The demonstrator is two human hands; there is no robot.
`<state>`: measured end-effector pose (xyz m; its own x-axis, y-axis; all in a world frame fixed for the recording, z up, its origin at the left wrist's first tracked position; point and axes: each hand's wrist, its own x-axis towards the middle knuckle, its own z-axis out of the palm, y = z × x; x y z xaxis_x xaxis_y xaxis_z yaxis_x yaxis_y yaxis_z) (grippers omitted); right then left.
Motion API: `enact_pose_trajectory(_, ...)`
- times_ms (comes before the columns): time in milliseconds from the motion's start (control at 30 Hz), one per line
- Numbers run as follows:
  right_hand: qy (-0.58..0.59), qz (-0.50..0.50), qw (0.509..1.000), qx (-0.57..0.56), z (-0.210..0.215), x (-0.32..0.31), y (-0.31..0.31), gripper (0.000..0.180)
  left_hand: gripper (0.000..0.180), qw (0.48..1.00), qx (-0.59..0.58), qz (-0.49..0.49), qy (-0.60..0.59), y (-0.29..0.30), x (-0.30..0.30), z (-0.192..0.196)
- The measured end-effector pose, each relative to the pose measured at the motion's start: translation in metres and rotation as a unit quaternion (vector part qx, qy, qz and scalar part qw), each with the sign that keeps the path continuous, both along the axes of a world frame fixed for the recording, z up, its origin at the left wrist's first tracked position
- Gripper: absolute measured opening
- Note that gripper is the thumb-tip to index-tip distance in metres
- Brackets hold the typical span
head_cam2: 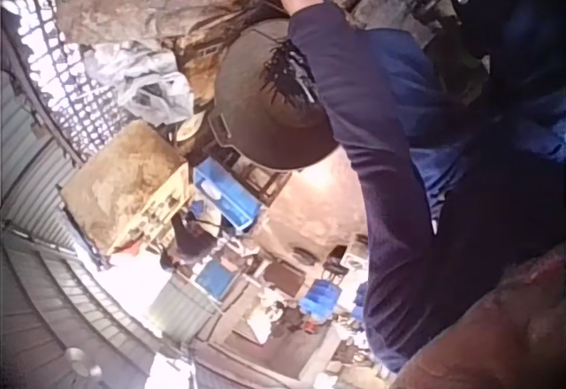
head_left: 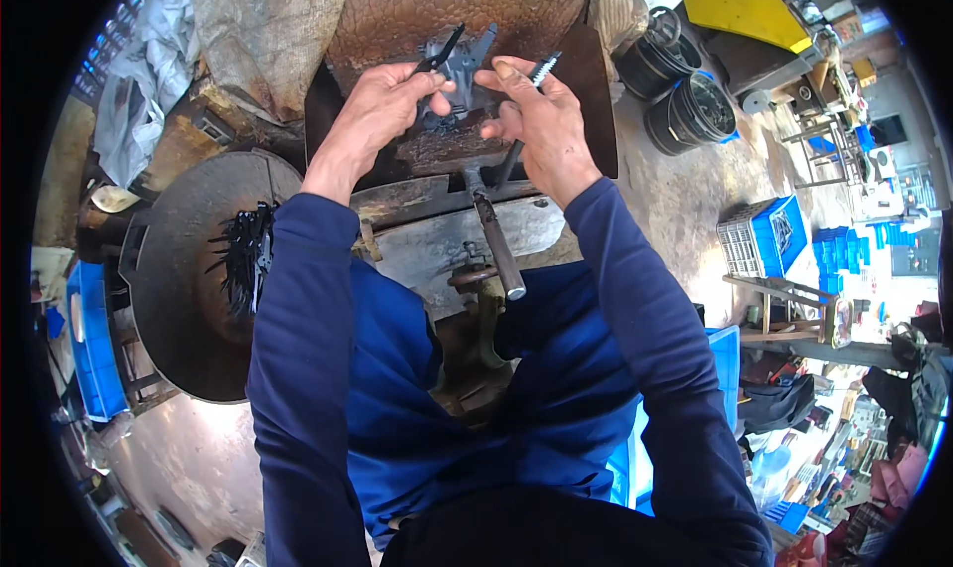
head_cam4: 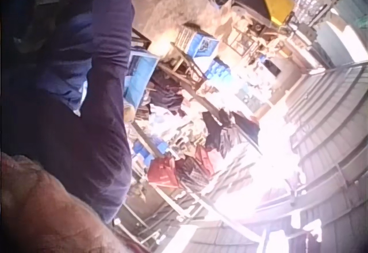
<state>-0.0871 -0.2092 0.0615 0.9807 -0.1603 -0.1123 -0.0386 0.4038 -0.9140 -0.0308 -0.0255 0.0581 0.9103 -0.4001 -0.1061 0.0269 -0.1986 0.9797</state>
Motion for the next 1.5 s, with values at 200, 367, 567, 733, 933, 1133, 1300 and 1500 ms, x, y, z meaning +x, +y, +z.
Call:
enact_pose_trajectory(200,-0.042,-0.005,0.999,-0.019,0.007,-0.001,0.008,0.025,0.028,0.991,-0.101,-0.05,0.07,-0.011,-0.013,0.006)
enact_pose_trajectory(367,-0.011,-0.035,0.997,-0.07,0.002,-0.003,-0.002,0.027,0.027,0.996,-0.086,0.018,0.028,0.003,-0.001,-0.004)
enact_pose_trajectory(567,-0.031,-0.02,0.993,-0.108,-0.001,-0.01,-0.012,0.032,0.025,0.99,0.107,0.085,-0.022,0.016,0.025,-0.043)
enact_pose_trajectory(733,-0.048,-0.017,0.985,-0.166,-0.002,-0.013,-0.015,0.036,0.025,0.978,0.193,-0.071,-0.022,0.021,0.034,-0.059)
enact_pose_trajectory(933,-0.039,-0.01,0.987,-0.155,0.001,-0.017,-0.019,0.035,0.027,0.978,0.187,-0.071,-0.055,0.019,0.029,-0.056)
enact_pose_trajectory(1133,-0.029,-0.013,0.99,-0.136,0.007,-0.017,-0.021,0.034,0.03,0.961,0.243,-0.08,-0.108,0.02,0.027,-0.047)
enact_pose_trajectory(1300,-0.034,-0.023,0.991,-0.125,0.009,-0.019,-0.019,0.031,0.03,0.906,0.344,-0.064,-0.236,0.01,0.008,-0.021)
enact_pose_trajectory(1500,-0.059,-0.018,0.991,-0.12,0.009,-0.018,-0.014,0.028,0.038,0.991,-0.092,0.0,-0.102,-0.044,-0.046,0.029)
